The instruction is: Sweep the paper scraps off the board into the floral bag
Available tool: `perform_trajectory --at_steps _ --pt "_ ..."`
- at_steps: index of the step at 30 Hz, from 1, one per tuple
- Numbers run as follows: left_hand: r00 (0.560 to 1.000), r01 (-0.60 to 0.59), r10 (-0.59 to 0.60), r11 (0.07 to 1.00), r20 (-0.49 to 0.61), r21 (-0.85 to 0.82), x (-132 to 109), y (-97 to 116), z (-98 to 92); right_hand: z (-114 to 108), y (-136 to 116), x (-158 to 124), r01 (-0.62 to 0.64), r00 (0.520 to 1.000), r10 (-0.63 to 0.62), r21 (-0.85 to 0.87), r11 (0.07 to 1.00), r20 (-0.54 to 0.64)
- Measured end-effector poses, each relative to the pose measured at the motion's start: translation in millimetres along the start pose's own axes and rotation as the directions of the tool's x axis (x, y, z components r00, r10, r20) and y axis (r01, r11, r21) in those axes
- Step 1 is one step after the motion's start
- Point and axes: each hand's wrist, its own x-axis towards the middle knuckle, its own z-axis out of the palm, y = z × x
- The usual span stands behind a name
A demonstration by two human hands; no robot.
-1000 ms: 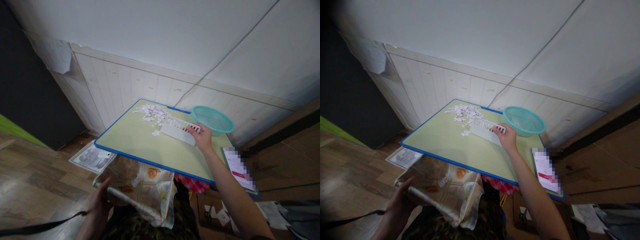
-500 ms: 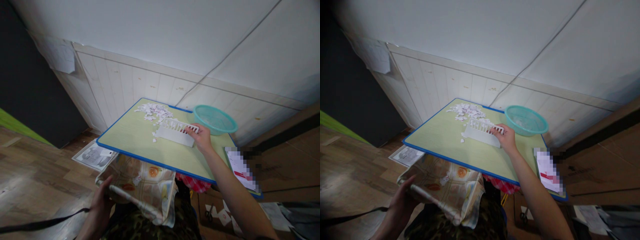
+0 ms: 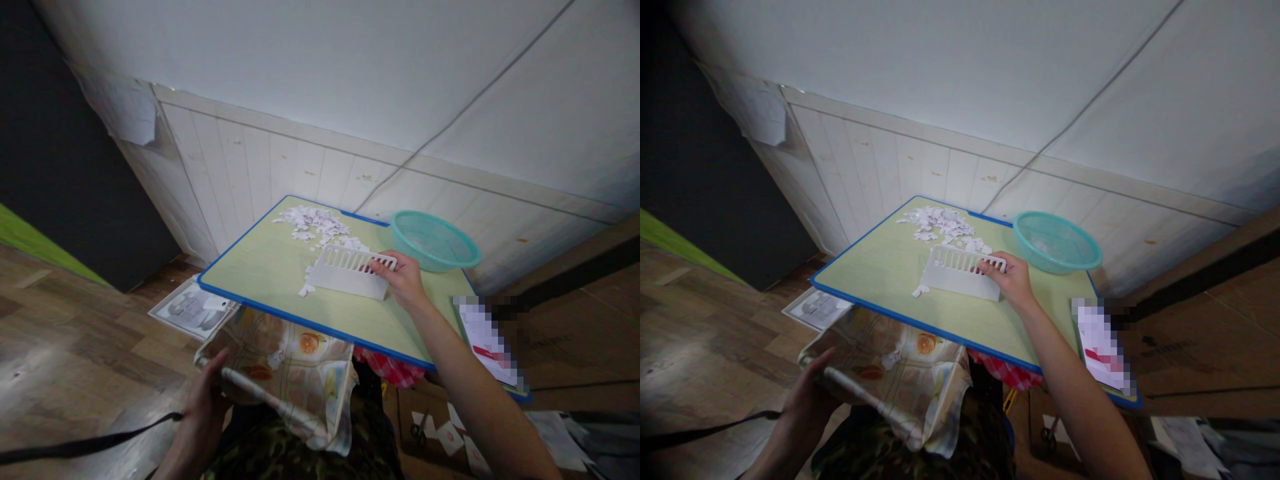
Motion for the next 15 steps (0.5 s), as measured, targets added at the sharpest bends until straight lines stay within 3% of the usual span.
perform_trajectory --at_steps 6,11,15 --pt "1.000 0.020 -0.020 1.000 -0.019 0.001 -6.5 2.9 5.5 6.4 -1.3 -1.9 0.024 0.999 -0.026 -0.050 0.998 -0.038" --pt "1.000 -0.010 0.010 1.000 -0.005 -0.018 -2.3 -2.5 2.9 9.9 -6.4 -5.0 0.032 0.999 -0.031 -0.067 0.997 0.017" --pt "1.000 0.014 -0.014 1.000 -0.018 -0.012 -3.1 -1.1 4.6 15.1 -7.9 -2.3 0.069 0.993 -0.077 -0.089 0.994 -0.089"
